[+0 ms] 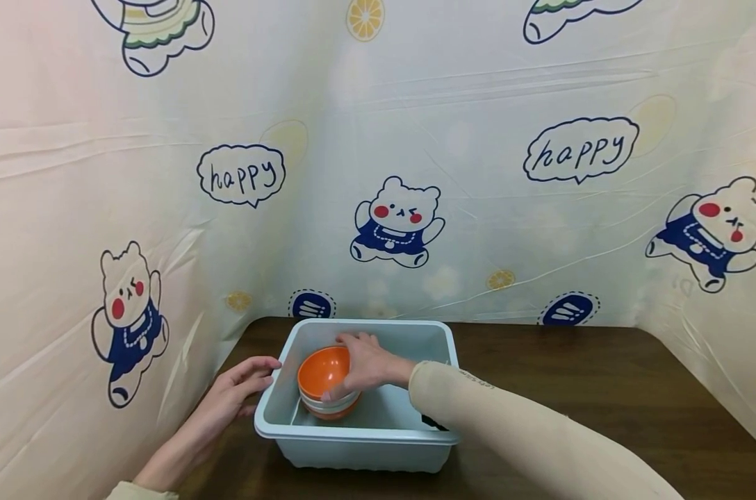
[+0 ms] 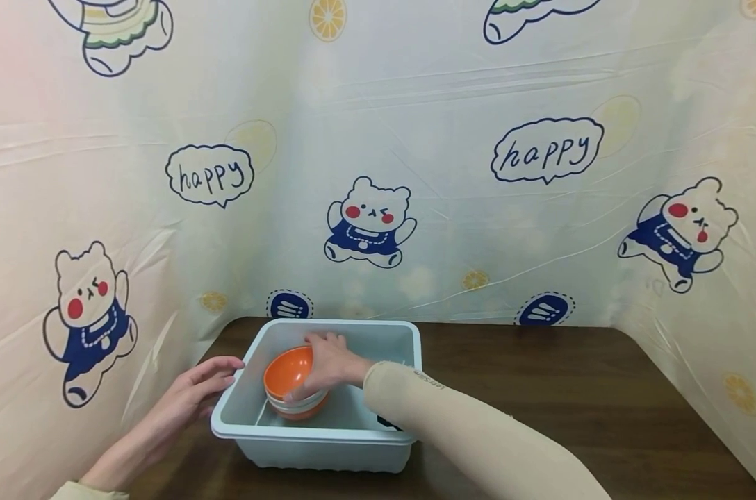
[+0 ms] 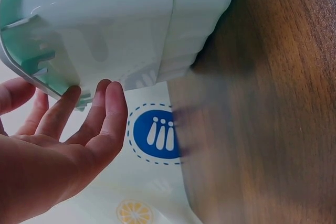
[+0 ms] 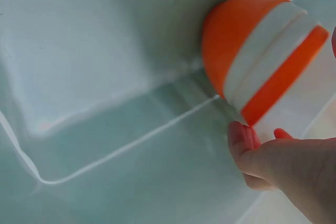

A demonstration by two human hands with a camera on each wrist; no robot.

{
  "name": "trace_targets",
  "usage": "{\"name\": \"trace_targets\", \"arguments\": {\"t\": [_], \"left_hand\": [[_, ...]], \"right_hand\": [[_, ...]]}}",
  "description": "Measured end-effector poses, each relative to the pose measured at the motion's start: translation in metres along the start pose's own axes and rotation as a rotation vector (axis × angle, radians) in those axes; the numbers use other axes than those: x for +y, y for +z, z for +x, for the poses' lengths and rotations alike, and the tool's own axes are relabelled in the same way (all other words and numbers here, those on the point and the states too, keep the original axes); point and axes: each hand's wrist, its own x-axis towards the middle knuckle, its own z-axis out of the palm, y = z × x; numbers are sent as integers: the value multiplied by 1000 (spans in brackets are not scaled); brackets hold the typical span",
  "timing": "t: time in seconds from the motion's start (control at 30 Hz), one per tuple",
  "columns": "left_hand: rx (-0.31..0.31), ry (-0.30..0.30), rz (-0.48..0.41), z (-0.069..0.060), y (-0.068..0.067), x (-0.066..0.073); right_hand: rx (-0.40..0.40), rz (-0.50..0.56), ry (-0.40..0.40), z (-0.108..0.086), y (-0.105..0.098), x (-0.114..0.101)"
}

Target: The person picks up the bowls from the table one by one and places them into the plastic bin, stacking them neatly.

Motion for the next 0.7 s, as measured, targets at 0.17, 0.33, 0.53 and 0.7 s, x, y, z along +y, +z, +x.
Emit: {"name": "trace_targets", "arguments": {"t": [0.17, 0.33, 0.53, 0.7], "left_hand": [[0, -5, 10, 1, 0, 0], [-2, -11, 7, 2, 1, -1], [-4, -7, 7, 3, -1, -2], [-16, -2, 11, 3, -2, -1]], "right_hand": [[-28, 45, -19, -8, -14, -10], [-53, 57, -84, -19, -36, -23], [-88, 88, -135, -43, -58, -35], [-75, 118, -224, -69, -72, -34]]}}
